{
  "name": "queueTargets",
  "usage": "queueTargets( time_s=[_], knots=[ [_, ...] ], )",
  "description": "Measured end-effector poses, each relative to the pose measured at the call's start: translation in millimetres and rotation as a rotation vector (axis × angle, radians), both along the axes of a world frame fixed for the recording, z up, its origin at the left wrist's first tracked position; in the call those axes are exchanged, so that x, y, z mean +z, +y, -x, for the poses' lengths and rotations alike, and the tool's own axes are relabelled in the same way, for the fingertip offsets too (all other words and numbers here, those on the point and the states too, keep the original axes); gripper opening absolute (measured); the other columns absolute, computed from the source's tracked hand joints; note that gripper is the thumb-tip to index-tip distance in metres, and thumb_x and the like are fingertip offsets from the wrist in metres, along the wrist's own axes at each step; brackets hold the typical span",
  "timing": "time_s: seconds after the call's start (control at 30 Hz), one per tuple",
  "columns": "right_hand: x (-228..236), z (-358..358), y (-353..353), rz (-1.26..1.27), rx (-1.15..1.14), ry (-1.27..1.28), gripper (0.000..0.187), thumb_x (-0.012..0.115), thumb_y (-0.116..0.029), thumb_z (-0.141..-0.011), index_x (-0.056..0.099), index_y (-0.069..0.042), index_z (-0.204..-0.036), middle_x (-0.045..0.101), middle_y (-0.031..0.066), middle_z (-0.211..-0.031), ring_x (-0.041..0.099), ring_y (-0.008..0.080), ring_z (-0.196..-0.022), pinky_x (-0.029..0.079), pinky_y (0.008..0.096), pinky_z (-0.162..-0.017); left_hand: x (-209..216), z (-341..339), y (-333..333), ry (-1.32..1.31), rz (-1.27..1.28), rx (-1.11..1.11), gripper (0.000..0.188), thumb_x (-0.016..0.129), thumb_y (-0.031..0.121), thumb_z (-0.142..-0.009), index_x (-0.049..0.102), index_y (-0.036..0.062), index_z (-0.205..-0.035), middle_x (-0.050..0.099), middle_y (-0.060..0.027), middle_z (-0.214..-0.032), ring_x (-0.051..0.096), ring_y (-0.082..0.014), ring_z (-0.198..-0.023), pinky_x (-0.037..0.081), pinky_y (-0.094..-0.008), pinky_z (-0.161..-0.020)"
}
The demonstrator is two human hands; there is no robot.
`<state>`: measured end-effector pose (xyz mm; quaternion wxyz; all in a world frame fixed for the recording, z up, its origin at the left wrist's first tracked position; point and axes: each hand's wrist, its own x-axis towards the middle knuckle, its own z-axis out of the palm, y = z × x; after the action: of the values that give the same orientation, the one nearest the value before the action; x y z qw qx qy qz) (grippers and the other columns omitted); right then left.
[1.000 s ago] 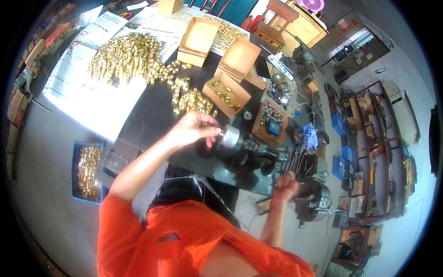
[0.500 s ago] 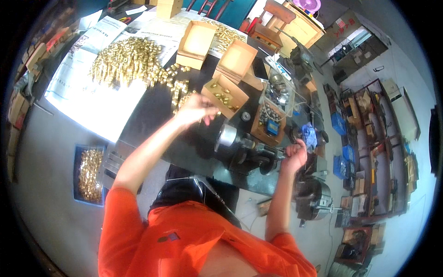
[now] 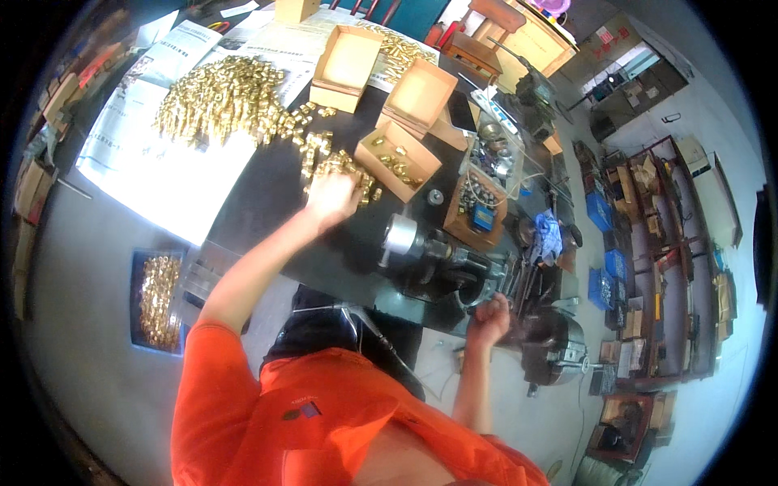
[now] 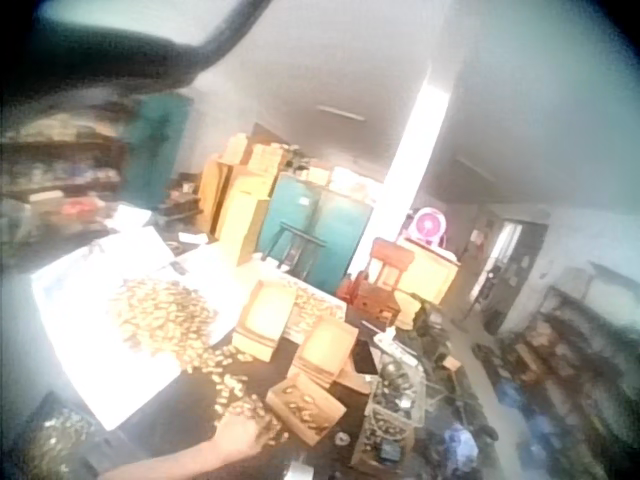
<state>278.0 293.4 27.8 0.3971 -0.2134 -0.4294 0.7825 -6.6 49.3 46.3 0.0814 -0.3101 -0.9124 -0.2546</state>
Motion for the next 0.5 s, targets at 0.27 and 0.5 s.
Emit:
queueTargets(
  time_s=[0.27, 0.5],
  knots=[
    [-10, 23, 14, 0.062, -0.099, -0.149, 0.015, 0.047, -0.016, -0.086, 0.051, -0.002, -0.09, 0.032, -0.005, -0.06, 0.027, 0.0049, -0.051, 0.022, 0.0203, -0.044, -7, -4, 3, 0.062, 0.076, 0.018, 0.025, 0.06, 0.029, -0.074, 0.058, 0.0044, -0.077, 0.062, -0.016, -0.069, 0.062, -0.0302, -0.066, 0.049, -0.0403, -0.06],
    [-5, 16, 7, 0.032, -0.051, -0.077, 0.019, 0.051, -0.016, -0.082, 0.049, 0.001, -0.09, 0.028, -0.005, -0.058, 0.025, 0.0053, -0.05, 0.021, 0.0205, -0.044, -14, -17, -3, 0.092, -0.002, -0.006, 0.013, 0.058, 0.016, -0.07, 0.055, 0.0037, -0.073, 0.059, -0.0158, -0.067, 0.061, -0.0322, -0.063, 0.049, -0.0419, -0.058]
  ],
)
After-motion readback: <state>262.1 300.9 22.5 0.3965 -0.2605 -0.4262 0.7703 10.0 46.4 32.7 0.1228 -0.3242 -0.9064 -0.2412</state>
